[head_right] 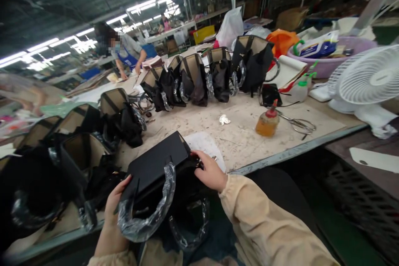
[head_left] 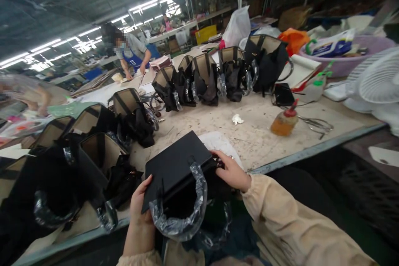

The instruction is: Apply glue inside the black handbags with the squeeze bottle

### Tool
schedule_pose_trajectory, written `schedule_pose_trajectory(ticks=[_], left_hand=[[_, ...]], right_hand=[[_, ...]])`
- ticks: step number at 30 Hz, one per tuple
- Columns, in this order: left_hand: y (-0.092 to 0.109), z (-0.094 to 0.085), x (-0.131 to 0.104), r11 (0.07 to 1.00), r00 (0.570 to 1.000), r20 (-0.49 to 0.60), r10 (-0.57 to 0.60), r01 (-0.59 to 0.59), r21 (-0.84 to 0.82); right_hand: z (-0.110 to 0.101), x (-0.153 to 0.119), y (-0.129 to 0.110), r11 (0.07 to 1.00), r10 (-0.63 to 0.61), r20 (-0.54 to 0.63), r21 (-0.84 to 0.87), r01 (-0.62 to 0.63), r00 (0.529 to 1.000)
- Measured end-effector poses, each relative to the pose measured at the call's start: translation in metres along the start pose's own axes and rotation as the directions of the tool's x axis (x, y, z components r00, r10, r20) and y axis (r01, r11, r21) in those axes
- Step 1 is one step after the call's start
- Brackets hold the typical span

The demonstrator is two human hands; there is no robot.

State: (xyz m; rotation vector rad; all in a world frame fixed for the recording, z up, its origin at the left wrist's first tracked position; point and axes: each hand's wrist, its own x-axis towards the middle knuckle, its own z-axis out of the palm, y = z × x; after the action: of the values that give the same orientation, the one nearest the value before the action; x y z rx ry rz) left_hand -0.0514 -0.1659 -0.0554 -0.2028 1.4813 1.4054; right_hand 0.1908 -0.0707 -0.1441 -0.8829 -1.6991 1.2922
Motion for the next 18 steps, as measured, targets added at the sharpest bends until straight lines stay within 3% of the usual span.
schedule_pose_trajectory(ticks=[3, 6, 9, 11, 13, 16, 18], left_hand=[[-0.008, 0.012, 0.002, 0.989, 0.994, 0.036, 0.101, -0.097, -0.11], [-0.025, 0.022, 0.007, 0.942, 0.96, 0.011, 0.28, -0.273, -0.193], [-0.05, 0.022, 0.009, 0.833, 0.854, -0.032, 0.52, -0.515, -0.204], [-0.065, 0.016, 0.006, 0.792, 0.789, 0.074, 0.61, -0.603, -0.101], [-0.076, 0.005, 0.0, 0.794, 0.786, 0.226, 0.576, -0.603, 0.074], [-0.079, -0.015, -0.014, 0.77, 0.803, 0.367, 0.47, -0.576, 0.275], [-0.074, -0.025, -0.024, 0.639, 0.794, 0.487, 0.364, -0.593, 0.49]], right_hand=[[0.011, -0.005, -0.006, 0.994, -0.076, 0.03, -0.082, 0.078, 0.997], [0.018, -0.008, -0.011, 0.998, -0.046, 0.078, -0.036, 0.049, 0.996], [0.019, -0.009, -0.013, 0.998, -0.05, -0.014, 0.024, 0.05, 0.999], [0.017, -0.008, -0.015, 0.993, -0.031, -0.078, 0.115, 0.04, 0.996], [0.014, -0.005, -0.017, 0.985, -0.006, -0.119, 0.173, 0.026, 0.993], [0.01, -0.001, -0.022, 0.974, -0.018, -0.178, 0.219, 0.058, 0.984], [0.011, 0.0, -0.024, 0.955, -0.02, -0.204, 0.287, 0.08, 0.979]])
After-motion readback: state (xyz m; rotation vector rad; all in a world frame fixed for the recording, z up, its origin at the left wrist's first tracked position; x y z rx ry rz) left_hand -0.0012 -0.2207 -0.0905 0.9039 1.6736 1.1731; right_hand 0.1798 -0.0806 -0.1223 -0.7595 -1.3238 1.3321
